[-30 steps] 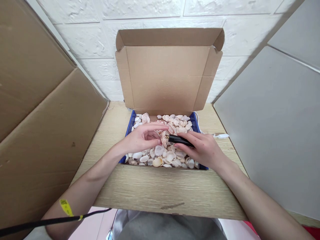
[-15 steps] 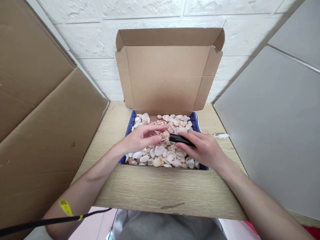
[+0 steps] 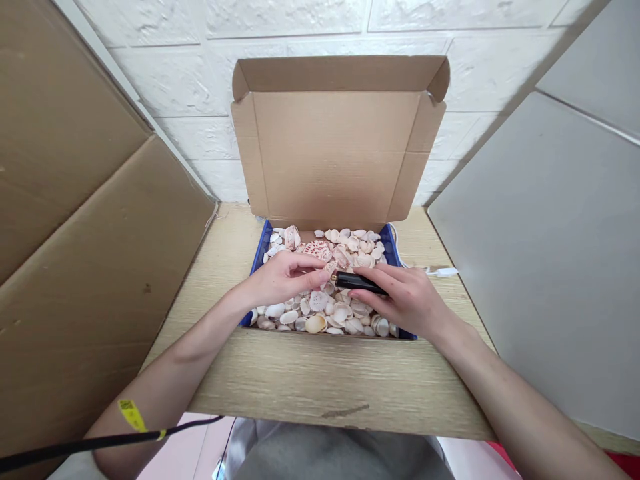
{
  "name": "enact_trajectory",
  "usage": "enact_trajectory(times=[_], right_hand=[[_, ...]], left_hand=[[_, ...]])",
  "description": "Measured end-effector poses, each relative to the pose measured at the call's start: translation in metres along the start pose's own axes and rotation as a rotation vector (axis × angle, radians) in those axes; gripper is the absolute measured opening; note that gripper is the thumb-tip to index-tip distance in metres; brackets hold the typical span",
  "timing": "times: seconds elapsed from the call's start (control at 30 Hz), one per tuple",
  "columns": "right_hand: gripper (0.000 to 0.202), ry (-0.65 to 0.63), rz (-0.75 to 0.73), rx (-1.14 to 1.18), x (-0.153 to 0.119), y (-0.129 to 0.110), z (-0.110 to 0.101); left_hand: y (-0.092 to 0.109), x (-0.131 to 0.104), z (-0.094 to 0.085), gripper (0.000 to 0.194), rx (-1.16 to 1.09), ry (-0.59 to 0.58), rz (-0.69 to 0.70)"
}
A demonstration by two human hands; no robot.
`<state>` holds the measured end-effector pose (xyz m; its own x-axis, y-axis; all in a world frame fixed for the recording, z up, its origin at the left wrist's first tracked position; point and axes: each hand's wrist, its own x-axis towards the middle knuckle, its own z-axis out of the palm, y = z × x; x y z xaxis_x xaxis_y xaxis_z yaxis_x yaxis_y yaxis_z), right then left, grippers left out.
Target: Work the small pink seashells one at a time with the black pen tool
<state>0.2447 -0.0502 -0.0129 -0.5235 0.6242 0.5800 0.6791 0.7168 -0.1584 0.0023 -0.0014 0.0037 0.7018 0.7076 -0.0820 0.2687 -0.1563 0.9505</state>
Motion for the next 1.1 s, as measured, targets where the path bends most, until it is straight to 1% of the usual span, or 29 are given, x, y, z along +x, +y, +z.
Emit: enact_trajectory(times=[0.17, 0.33, 0.5, 0.6, 0.7, 0.77, 1.1], right_hand=[[0.023, 0.002, -0.008, -0.006, 0.001, 0.0, 0.0], [0.024, 0.007, -0.018, -0.014, 0.001, 0.0, 0.0], [0.023, 0.06, 0.04, -0.057, 0.001, -0.001, 0.001], [0.023, 0.104, 0.089, -0.079, 0.001, 0.0, 0.002], [0.023, 0.11, 0.13, -0.067, 0.0, 0.002, 0.003], [0.024, 0.111, 0.151, -0.059, -0.001, 0.004, 0.004], [0.024, 0.113, 0.202, -0.066, 0.001, 0.004, 0.003]], left_hand=[[0.0, 0.0, 0.001, 0.034, -0.11, -0.017, -0.026], [-0.001, 0.0, 0.003, 0.033, -0.129, 0.003, -0.031], [0.002, 0.001, 0.002, 0.028, -0.11, 0.089, -0.015], [0.007, 0.001, 0.002, 0.028, -0.147, 0.17, -0.008], [0.011, 0.001, 0.0, 0.03, -0.119, 0.268, -0.011], [0.011, 0.0, -0.001, 0.031, -0.099, 0.296, -0.014], [0.011, 0.002, 0.0, 0.03, -0.079, 0.247, 0.029]])
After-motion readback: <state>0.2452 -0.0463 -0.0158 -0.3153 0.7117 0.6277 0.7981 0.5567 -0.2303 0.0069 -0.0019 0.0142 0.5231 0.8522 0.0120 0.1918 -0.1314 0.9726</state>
